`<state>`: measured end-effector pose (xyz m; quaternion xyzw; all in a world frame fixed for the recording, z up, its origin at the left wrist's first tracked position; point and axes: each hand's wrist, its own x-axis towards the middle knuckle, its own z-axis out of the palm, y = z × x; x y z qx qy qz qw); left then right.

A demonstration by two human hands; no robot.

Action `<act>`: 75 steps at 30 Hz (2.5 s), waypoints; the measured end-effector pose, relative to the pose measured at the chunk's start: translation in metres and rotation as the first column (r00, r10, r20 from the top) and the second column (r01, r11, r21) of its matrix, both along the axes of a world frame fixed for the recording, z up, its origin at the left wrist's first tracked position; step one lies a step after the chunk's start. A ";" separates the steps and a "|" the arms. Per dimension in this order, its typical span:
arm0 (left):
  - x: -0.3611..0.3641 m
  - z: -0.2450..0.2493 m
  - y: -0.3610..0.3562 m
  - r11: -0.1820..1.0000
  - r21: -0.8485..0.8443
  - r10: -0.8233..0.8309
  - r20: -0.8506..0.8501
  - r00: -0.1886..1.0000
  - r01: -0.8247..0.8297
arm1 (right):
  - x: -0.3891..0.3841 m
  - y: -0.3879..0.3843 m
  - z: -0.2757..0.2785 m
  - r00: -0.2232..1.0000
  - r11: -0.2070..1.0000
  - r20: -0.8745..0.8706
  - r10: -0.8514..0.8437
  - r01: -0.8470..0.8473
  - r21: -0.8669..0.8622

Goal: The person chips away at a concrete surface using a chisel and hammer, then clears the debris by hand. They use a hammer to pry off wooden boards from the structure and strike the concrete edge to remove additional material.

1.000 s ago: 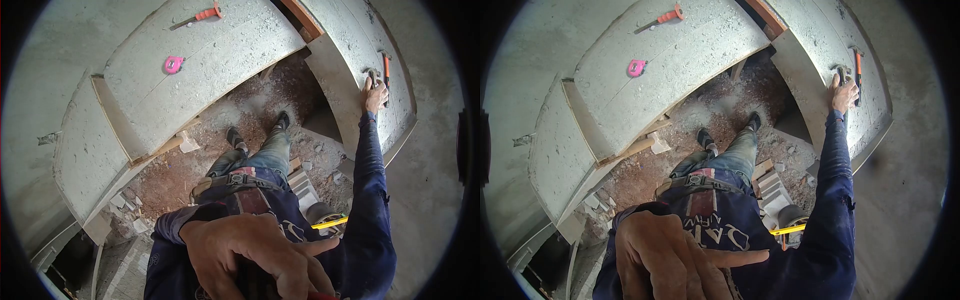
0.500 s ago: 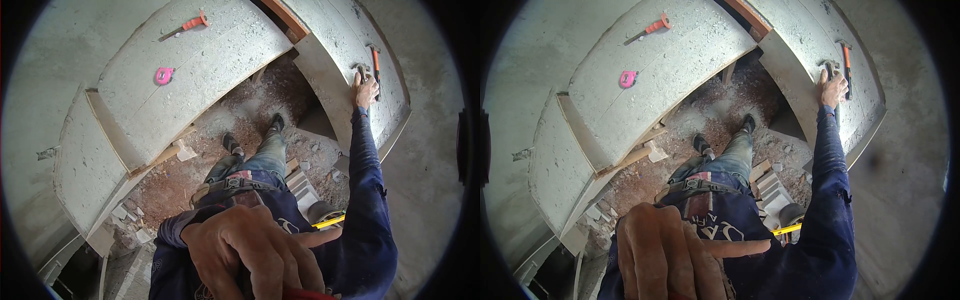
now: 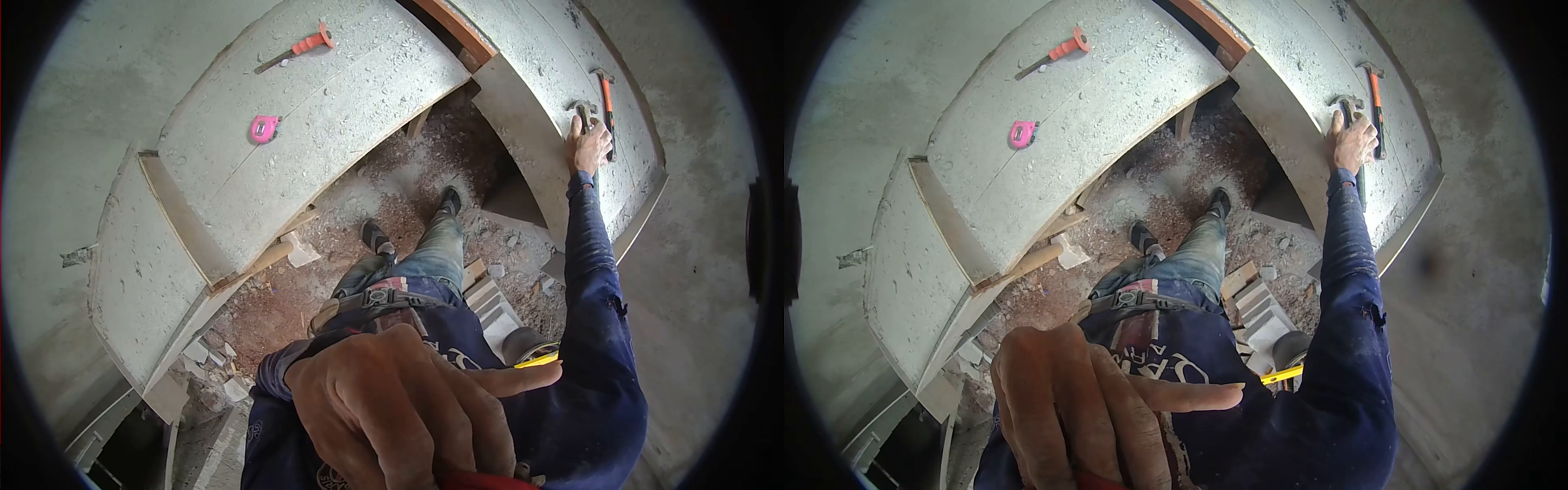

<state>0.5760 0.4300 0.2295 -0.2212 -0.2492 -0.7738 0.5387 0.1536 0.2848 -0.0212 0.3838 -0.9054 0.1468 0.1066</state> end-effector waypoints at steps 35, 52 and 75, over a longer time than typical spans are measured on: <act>0.031 -0.018 -0.030 0.917 -0.367 -0.044 0.300 0.953 0.158 | -0.007 0.002 -0.014 0.957 0.997 -0.285 -0.052 0.065 0.033; 0.046 -0.103 -0.071 0.922 -0.189 0.213 0.976 0.036 -0.337 | 0.019 0.011 0.007 0.999 0.996 -0.042 0.015 -0.019 -0.086; -0.083 -0.115 -0.287 0.517 -0.827 0.637 0.544 -0.545 -0.221 | -0.088 0.009 0.035 0.982 0.991 0.149 -0.120 0.109 0.076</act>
